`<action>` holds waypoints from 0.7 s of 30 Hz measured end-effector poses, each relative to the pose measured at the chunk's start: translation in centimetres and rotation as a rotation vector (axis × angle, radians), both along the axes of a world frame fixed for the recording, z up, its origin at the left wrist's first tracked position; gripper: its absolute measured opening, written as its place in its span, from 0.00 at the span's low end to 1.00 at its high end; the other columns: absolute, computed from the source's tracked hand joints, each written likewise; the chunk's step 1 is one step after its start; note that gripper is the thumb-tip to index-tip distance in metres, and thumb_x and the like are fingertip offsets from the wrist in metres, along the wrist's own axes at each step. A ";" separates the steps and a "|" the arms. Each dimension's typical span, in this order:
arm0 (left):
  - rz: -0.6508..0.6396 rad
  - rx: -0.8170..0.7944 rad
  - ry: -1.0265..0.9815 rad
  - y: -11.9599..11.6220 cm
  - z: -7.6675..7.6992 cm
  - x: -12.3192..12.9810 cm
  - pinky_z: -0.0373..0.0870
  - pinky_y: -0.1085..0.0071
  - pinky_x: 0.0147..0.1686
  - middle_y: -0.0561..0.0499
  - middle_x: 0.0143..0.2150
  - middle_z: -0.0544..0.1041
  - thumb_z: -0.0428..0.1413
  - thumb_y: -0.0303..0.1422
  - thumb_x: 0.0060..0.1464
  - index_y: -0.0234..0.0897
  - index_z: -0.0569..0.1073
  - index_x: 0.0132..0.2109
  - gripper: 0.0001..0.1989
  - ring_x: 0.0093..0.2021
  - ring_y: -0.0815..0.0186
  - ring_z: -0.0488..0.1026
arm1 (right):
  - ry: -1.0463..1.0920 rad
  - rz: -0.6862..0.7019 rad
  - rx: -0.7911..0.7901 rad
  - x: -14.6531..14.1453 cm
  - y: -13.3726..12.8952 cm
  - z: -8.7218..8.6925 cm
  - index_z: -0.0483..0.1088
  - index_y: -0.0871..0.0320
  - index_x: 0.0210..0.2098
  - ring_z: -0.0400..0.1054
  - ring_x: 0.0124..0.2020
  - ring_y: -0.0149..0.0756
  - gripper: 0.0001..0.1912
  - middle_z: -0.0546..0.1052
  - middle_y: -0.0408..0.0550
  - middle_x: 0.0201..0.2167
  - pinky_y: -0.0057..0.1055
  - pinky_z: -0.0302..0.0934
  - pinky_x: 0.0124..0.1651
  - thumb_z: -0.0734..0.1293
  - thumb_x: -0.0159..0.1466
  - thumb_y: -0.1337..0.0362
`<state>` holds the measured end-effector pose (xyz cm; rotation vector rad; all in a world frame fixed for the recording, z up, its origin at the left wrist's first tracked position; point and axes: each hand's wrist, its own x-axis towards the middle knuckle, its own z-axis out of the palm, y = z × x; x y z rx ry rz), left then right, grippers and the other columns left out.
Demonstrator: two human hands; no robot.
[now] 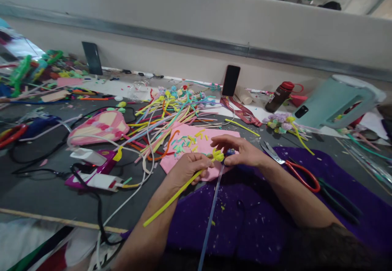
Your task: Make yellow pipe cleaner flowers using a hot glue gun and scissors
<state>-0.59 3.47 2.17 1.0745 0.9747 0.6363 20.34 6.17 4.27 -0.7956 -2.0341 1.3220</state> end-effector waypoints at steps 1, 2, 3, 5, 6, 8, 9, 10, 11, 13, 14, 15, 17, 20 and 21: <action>-0.013 -0.028 -0.015 0.0 0.1 0.0 0.45 0.80 0.09 0.58 0.14 0.64 0.55 0.37 0.43 0.33 0.69 0.26 0.11 0.09 0.78 0.52 | -0.026 0.025 0.019 -0.3 -0.2 0.0 0.59 0.53 0.55 0.64 0.44 0.37 0.34 0.68 0.50 0.49 0.37 0.59 0.45 0.71 0.51 0.62; -0.025 -0.047 -0.028 0.0 0.2 0.0 0.44 0.80 0.09 0.58 0.13 0.64 0.55 0.38 0.43 0.33 0.68 0.25 0.11 0.09 0.78 0.52 | -0.045 0.037 0.037 -0.5 -0.4 0.1 0.59 0.53 0.55 0.63 0.45 0.37 0.35 0.68 0.50 0.50 0.36 0.59 0.45 0.72 0.49 0.62; -0.038 -0.056 -0.036 0.0 0.2 0.0 0.44 0.80 0.09 0.58 0.13 0.63 0.55 0.38 0.43 0.33 0.67 0.24 0.11 0.09 0.78 0.52 | -0.058 0.042 0.049 -0.7 -0.6 0.2 0.59 0.53 0.55 0.63 0.46 0.37 0.35 0.67 0.50 0.50 0.36 0.58 0.46 0.72 0.49 0.62; -0.054 -0.055 -0.040 0.0 0.2 0.0 0.45 0.80 0.08 0.58 0.12 0.63 0.56 0.38 0.43 0.34 0.65 0.23 0.12 0.09 0.78 0.52 | -0.062 0.033 0.067 -1.1 -0.9 0.4 0.61 0.54 0.52 0.63 0.45 0.37 0.31 0.68 0.49 0.49 0.35 0.58 0.45 0.72 0.50 0.62; -0.060 -0.053 -0.039 0.0 0.1 0.0 0.45 0.80 0.08 0.58 0.12 0.63 0.56 0.38 0.43 0.34 0.65 0.22 0.12 0.08 0.78 0.52 | -0.060 0.023 0.075 -1.2 -1.0 0.5 0.63 0.55 0.51 0.63 0.45 0.37 0.29 0.68 0.49 0.48 0.35 0.58 0.44 0.71 0.50 0.62; -0.062 -0.054 -0.035 0.0 0.0 0.0 0.45 0.80 0.08 0.58 0.12 0.63 0.55 0.37 0.43 0.34 0.65 0.23 0.12 0.08 0.78 0.52 | -0.055 0.008 0.090 -1.3 -1.2 0.6 0.65 0.55 0.48 0.63 0.43 0.36 0.24 0.69 0.48 0.45 0.34 0.58 0.43 0.71 0.52 0.61; -0.059 -0.057 -0.034 0.0 0.0 0.0 0.45 0.80 0.08 0.59 0.12 0.63 0.55 0.37 0.44 0.33 0.66 0.23 0.11 0.08 0.78 0.52 | -0.050 0.003 0.095 -1.3 -1.2 0.6 0.65 0.55 0.46 0.63 0.42 0.35 0.23 0.69 0.47 0.44 0.33 0.58 0.42 0.70 0.52 0.61; -0.057 -0.060 -0.036 0.0 0.0 0.0 0.45 0.80 0.08 0.59 0.12 0.63 0.55 0.37 0.44 0.33 0.66 0.24 0.11 0.08 0.78 0.52 | -0.045 0.001 0.098 -1.4 -1.3 0.6 0.66 0.55 0.45 0.63 0.41 0.34 0.21 0.70 0.47 0.43 0.32 0.59 0.41 0.70 0.52 0.60; -0.057 -0.062 -0.040 0.0 0.0 0.1 0.45 0.80 0.08 0.59 0.12 0.63 0.55 0.37 0.44 0.33 0.67 0.24 0.10 0.08 0.78 0.52 | -0.039 0.002 0.097 -1.4 -1.2 0.5 0.67 0.55 0.44 0.64 0.39 0.33 0.20 0.70 0.46 0.41 0.31 0.59 0.40 0.70 0.53 0.60; -0.061 -0.060 -0.058 0.0 0.0 0.0 0.45 0.80 0.08 0.59 0.11 0.63 0.55 0.36 0.44 0.33 0.68 0.25 0.10 0.08 0.78 0.52 | -0.017 0.001 0.083 -1.4 -1.2 0.3 0.67 0.56 0.42 0.64 0.37 0.32 0.18 0.70 0.46 0.39 0.30 0.59 0.38 0.70 0.53 0.60; -0.064 -0.058 -0.069 0.0 0.0 0.0 0.45 0.80 0.08 0.59 0.11 0.63 0.55 0.36 0.44 0.33 0.68 0.25 0.09 0.08 0.78 0.51 | -0.006 -0.002 0.071 -1.5 -1.2 0.2 0.67 0.57 0.41 0.64 0.36 0.31 0.17 0.69 0.45 0.39 0.29 0.59 0.37 0.70 0.53 0.60; -0.066 -0.057 -0.080 0.0 0.1 0.0 0.45 0.80 0.08 0.59 0.11 0.62 0.55 0.35 0.44 0.33 0.68 0.25 0.09 0.08 0.78 0.51 | 0.003 -0.005 0.057 -1.5 -1.2 0.1 0.68 0.57 0.41 0.63 0.35 0.31 0.17 0.69 0.45 0.38 0.29 0.59 0.37 0.69 0.53 0.60; -0.065 -0.059 -0.094 0.0 0.0 0.0 0.45 0.80 0.08 0.59 0.11 0.62 0.55 0.35 0.45 0.33 0.69 0.26 0.08 0.08 0.78 0.51 | 0.017 -0.011 0.029 -1.5 -1.3 -0.1 0.68 0.58 0.39 0.63 0.33 0.30 0.15 0.69 0.45 0.36 0.28 0.59 0.35 0.69 0.53 0.60; -0.043 -0.070 -0.093 0.0 -0.1 0.1 0.45 0.80 0.09 0.59 0.12 0.63 0.55 0.35 0.45 0.32 0.70 0.27 0.09 0.08 0.78 0.51 | 0.032 -0.015 -0.005 -1.5 -1.3 -0.1 0.67 0.57 0.42 0.63 0.32 0.29 0.18 0.69 0.44 0.35 0.27 0.59 0.34 0.70 0.53 0.60; -0.026 -0.071 -0.094 0.0 -0.1 0.1 0.45 0.80 0.09 0.58 0.12 0.63 0.56 0.36 0.44 0.32 0.70 0.27 0.09 0.09 0.78 0.52 | 0.046 -0.023 -0.005 -1.4 -1.2 -0.2 0.65 0.56 0.46 0.63 0.33 0.29 0.23 0.69 0.45 0.38 0.28 0.59 0.34 0.70 0.52 0.60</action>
